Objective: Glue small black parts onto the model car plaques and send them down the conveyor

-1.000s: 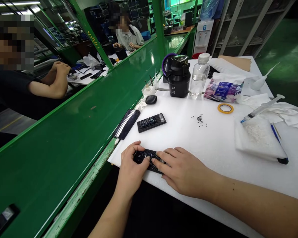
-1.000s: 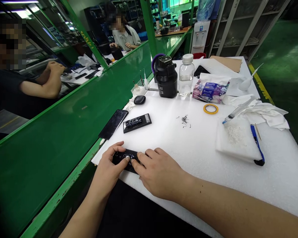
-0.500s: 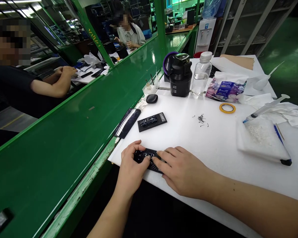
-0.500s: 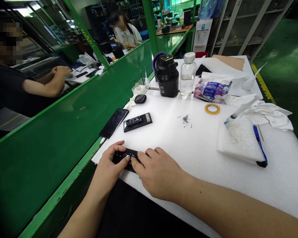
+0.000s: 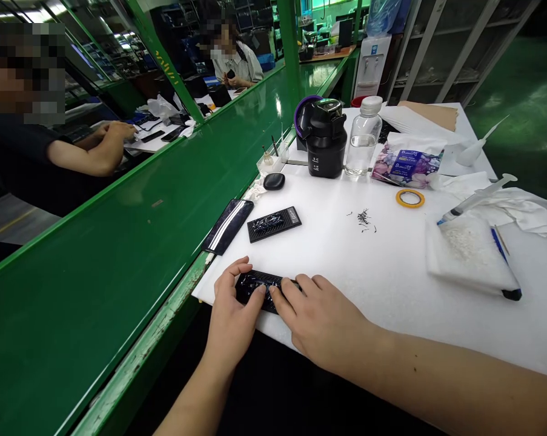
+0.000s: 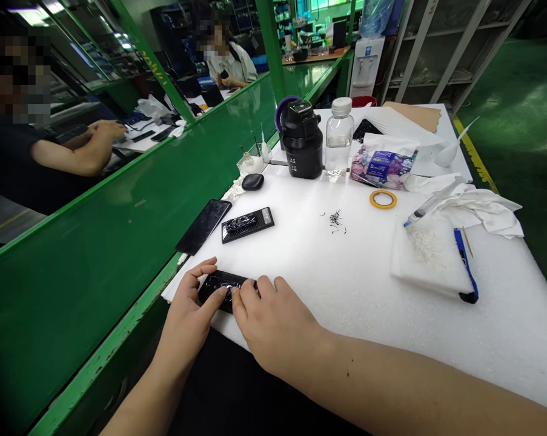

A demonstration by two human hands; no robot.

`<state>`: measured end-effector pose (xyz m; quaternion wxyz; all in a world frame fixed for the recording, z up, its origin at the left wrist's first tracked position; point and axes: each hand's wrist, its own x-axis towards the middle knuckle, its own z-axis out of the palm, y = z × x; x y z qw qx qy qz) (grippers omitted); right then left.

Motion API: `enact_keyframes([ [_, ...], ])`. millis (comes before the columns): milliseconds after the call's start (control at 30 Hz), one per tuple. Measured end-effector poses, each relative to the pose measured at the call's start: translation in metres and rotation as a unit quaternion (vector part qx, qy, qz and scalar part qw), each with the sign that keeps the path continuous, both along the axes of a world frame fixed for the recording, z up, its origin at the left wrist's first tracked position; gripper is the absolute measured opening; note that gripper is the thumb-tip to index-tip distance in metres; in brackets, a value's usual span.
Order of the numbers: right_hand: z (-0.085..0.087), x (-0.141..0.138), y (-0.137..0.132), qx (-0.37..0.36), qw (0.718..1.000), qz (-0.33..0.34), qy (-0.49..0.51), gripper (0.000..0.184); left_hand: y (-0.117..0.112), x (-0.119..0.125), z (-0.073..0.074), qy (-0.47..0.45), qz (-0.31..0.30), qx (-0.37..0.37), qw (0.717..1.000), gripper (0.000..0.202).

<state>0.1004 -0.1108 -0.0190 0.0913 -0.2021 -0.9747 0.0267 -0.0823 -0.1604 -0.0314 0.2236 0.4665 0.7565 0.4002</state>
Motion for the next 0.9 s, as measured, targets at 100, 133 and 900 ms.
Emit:
enact_keyframes([
  [100,0.001,0.004,0.006,-0.029,0.999,0.013,0.020,0.054,0.004,0.000,0.003,0.018,0.006,-0.022,1.000,0.038],
  [133,0.001,0.007,0.008,-0.037,0.999,0.017,0.028,0.054,0.004,0.000,0.003,0.023,0.007,-0.026,0.999,0.038],
  [900,-0.004,0.007,0.004,-0.073,0.996,0.010,0.056,0.052,-0.004,-0.014,0.005,0.081,-0.038,-0.007,0.996,0.058],
])
